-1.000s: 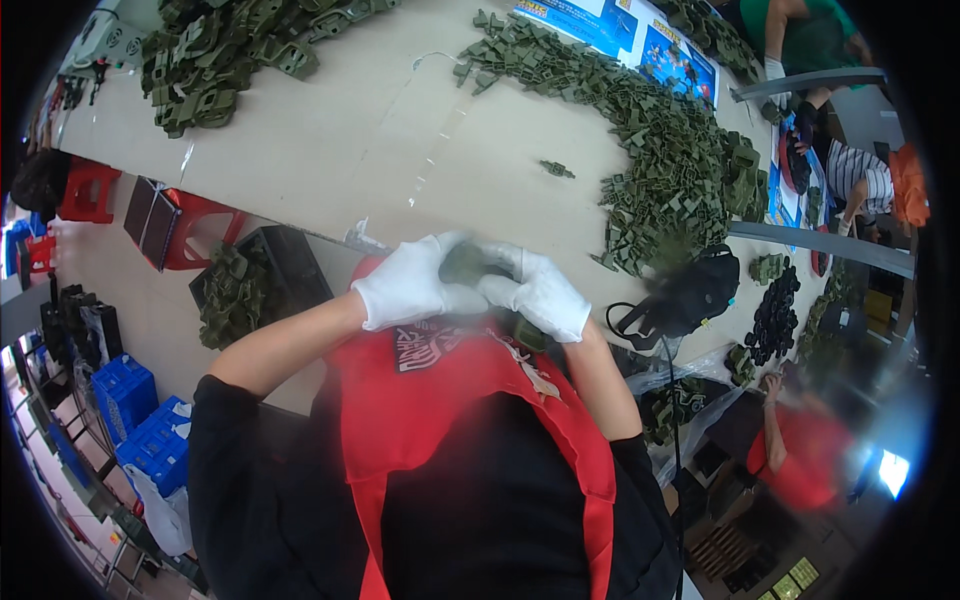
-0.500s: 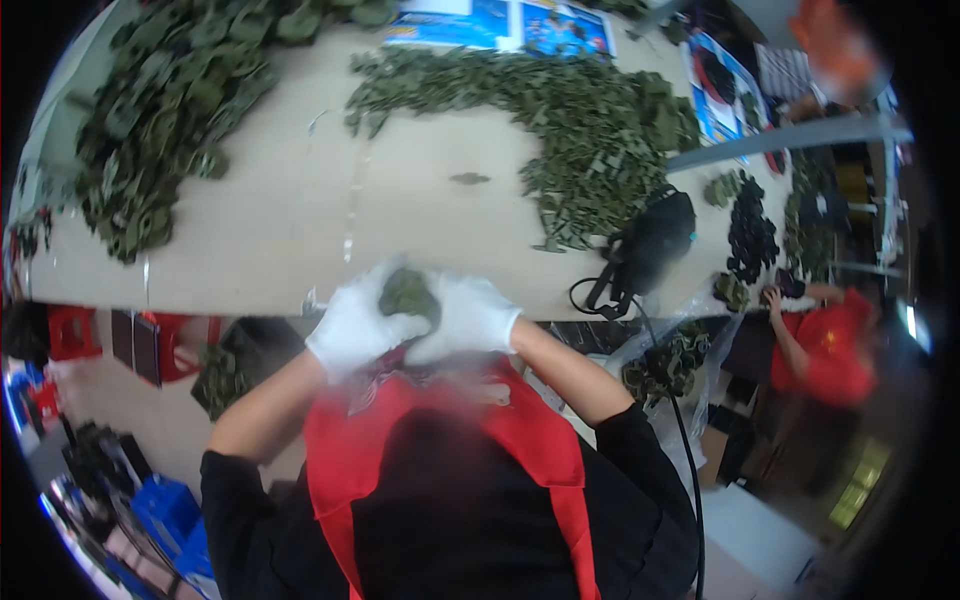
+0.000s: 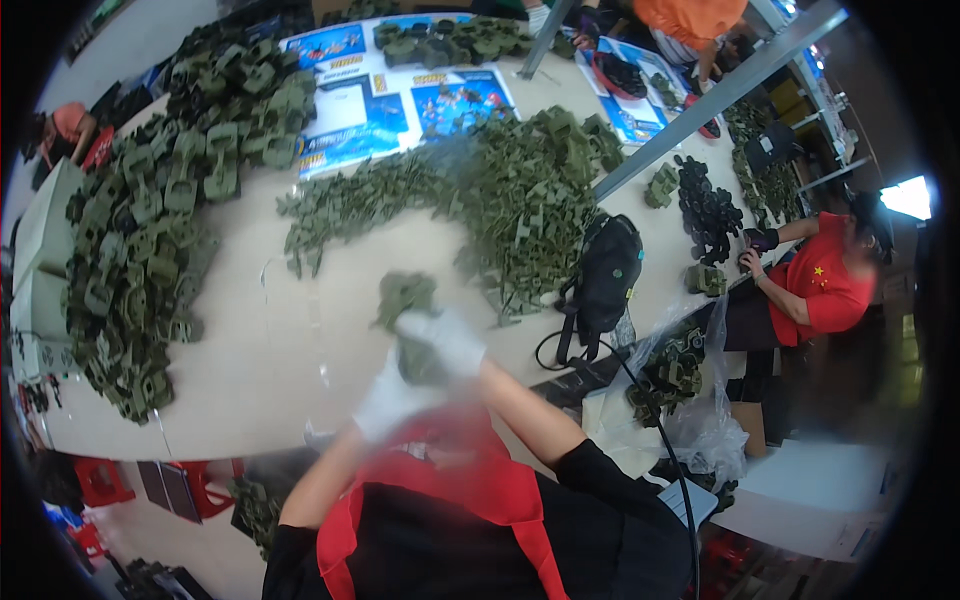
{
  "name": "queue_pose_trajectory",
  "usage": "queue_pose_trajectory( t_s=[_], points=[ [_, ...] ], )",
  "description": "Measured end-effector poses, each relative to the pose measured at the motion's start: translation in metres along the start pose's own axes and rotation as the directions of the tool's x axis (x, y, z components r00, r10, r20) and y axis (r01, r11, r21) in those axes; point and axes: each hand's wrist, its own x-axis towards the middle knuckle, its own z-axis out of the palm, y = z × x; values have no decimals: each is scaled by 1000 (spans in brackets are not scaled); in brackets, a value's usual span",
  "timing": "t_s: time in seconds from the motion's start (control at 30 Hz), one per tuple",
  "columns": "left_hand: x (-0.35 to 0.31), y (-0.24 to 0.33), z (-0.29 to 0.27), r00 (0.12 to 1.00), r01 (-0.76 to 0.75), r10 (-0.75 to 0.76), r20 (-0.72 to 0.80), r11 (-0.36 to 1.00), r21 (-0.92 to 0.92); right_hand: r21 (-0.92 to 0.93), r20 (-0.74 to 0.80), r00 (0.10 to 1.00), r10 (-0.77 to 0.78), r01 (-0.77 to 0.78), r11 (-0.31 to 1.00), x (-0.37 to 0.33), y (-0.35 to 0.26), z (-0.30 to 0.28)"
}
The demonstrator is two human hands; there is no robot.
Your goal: The person, wearing white gloves, repeatedly picks up small green plastic components from a large pile on a table. They manipulate the parts by hand, appearing to snap or fit them together, and then place the assembled units into a black bin. The process is repetitive and continuous throughout the clip.
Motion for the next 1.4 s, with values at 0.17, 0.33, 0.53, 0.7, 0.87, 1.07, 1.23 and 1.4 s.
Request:
queue_pose_trajectory(
  t_s=[0.17, 0.33, 0.53, 0.7, 0.87, 1.07, 1.23, 1.4],
  points=[
    [25, -31, -2, 973, 213, -215, -80, 977, -30, -50, -43, 999, 1, -3, 999, 20, -5, -2],
    [78, -6, -17, 973, 229, -217, -80, 954, 194, -99, -203, 973, -112, 93, 991, 110, 8, -89],
    [71, -43, -124, 670, 463, -18, -742, 792, 399, 144, -383, 841, -383, 463, 874, 189, -218, -252],
    [52, -15, -265, -76, 468, 184, -980, 875, 128, -263, -611, 554, -566, 533, 805, 206, -318, -466],
    [4, -7, -362, -368, 388, -8, -930, 907, -162, 329, -759, 641, -110, 525, 785, 243, -244, -347],
    [3, -35, -375, -136, 230, -23, -991, 972, -54, 151, 187, 982, 20, -49, 987, 174, -68, -197],
    [-12, -51, -252, 424, -493, -31, -905, 831, -259, -629, 147, 989, -28, 115, 768, 100, 46, -102],
    [-28, -19, -121, 887, -447, 167, -430, 543, -711, -492, 167, 986, 9, 75, 868, 49, 30, 18]
  ],
)
